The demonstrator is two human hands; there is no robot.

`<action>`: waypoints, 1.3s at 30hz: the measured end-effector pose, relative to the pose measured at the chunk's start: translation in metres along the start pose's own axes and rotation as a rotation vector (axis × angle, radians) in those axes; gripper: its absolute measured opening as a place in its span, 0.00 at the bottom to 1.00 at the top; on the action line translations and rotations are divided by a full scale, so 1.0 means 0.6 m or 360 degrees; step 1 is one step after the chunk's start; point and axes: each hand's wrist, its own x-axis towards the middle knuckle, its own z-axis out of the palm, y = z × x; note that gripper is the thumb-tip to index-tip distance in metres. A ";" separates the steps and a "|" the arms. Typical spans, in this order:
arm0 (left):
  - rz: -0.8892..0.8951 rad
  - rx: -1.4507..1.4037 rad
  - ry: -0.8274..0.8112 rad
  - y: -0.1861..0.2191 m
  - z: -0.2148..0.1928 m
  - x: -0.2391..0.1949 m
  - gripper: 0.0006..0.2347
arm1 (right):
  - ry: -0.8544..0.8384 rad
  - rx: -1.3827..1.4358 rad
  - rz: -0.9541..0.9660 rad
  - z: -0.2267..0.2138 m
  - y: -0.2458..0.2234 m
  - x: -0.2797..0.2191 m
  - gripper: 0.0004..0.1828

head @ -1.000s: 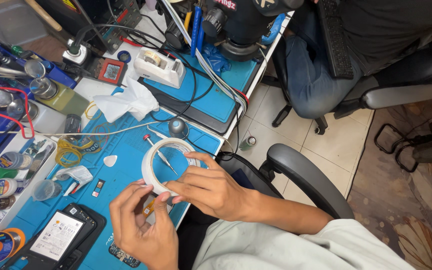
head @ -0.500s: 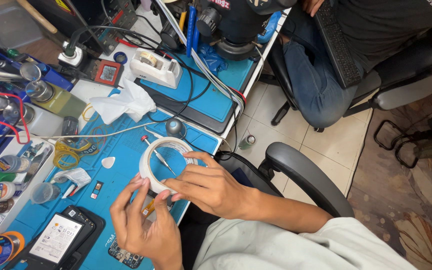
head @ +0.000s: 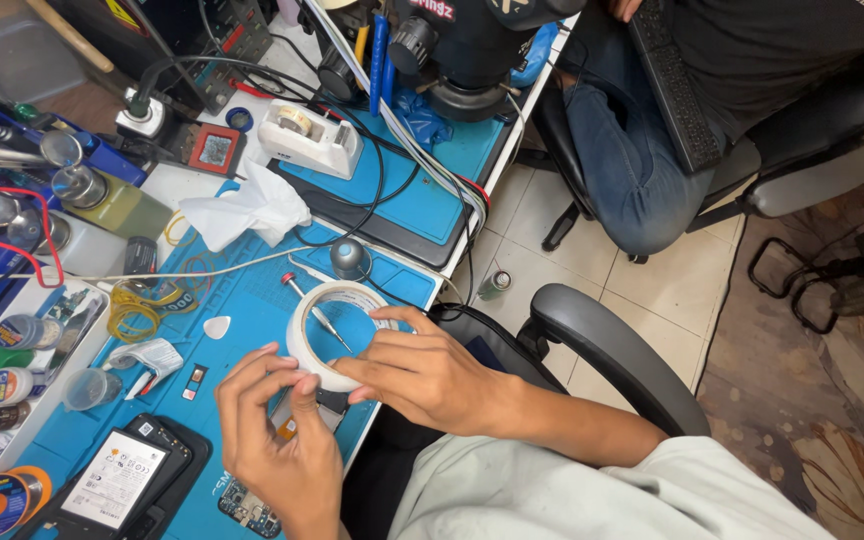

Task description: The person disassembles a Samsung Galaxy smartphone, removes the back cover and battery, and then applies adhesive tape to the internal components. They use scissors to cut the tape and a screwdriver to adjust parts inside the device.

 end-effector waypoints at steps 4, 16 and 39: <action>0.0157 0.0099 -0.0026 -0.001 0.002 0.006 0.04 | -0.0012 0.0096 0.0031 -0.002 -0.001 -0.001 0.19; 0.0369 0.0083 -0.0076 0.002 -0.014 0.005 0.08 | -0.0006 0.0443 0.0333 0.001 -0.004 -0.007 0.27; 0.0216 -0.0669 -0.0076 -0.022 0.009 -0.041 0.26 | 0.0143 0.1345 0.0912 0.006 -0.028 -0.005 0.11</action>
